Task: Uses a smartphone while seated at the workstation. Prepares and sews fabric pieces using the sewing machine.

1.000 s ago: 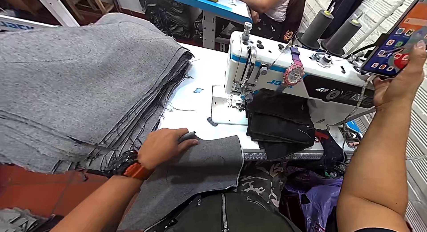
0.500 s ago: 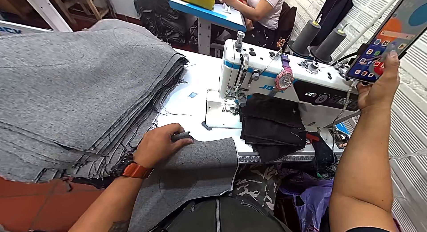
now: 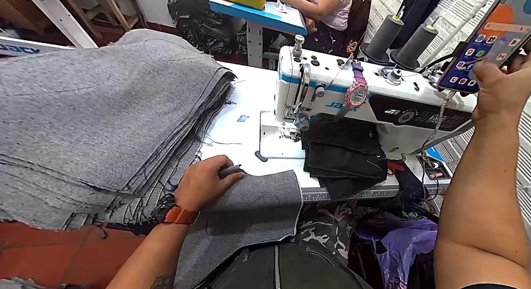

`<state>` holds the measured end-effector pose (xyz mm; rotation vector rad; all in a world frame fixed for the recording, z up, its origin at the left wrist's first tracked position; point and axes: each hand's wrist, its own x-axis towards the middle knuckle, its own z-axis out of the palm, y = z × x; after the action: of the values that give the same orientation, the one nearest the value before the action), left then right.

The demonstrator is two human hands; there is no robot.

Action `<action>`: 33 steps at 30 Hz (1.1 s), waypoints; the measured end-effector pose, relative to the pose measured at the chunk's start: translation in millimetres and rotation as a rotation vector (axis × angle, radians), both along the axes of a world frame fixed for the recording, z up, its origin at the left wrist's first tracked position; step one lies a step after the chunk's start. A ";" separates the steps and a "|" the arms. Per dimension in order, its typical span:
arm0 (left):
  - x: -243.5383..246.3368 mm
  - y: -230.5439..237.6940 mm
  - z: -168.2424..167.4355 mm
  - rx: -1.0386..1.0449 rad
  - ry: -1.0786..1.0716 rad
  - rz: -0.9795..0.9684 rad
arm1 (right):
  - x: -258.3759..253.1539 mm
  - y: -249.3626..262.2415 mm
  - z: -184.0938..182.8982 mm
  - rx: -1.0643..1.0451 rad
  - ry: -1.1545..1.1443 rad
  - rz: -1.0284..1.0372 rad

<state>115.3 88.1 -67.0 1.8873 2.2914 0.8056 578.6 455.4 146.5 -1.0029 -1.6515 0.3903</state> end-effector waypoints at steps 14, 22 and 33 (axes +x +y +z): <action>0.7 0.1 -1.9 0.041 0.019 0.007 | -13.2 -14.9 7.7 -0.011 -0.015 -0.014; 1.6 -0.5 -0.3 0.024 0.010 0.022 | -29.3 3.0 14.2 0.036 0.028 -0.163; 39.3 -25.6 -3.7 0.159 -0.349 -0.406 | -82.2 -170.8 -63.9 0.430 -0.279 0.355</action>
<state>154.6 62.5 -70.7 1.9842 1.6156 1.1664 496.5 284.6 82.6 -0.4557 -2.0626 0.1161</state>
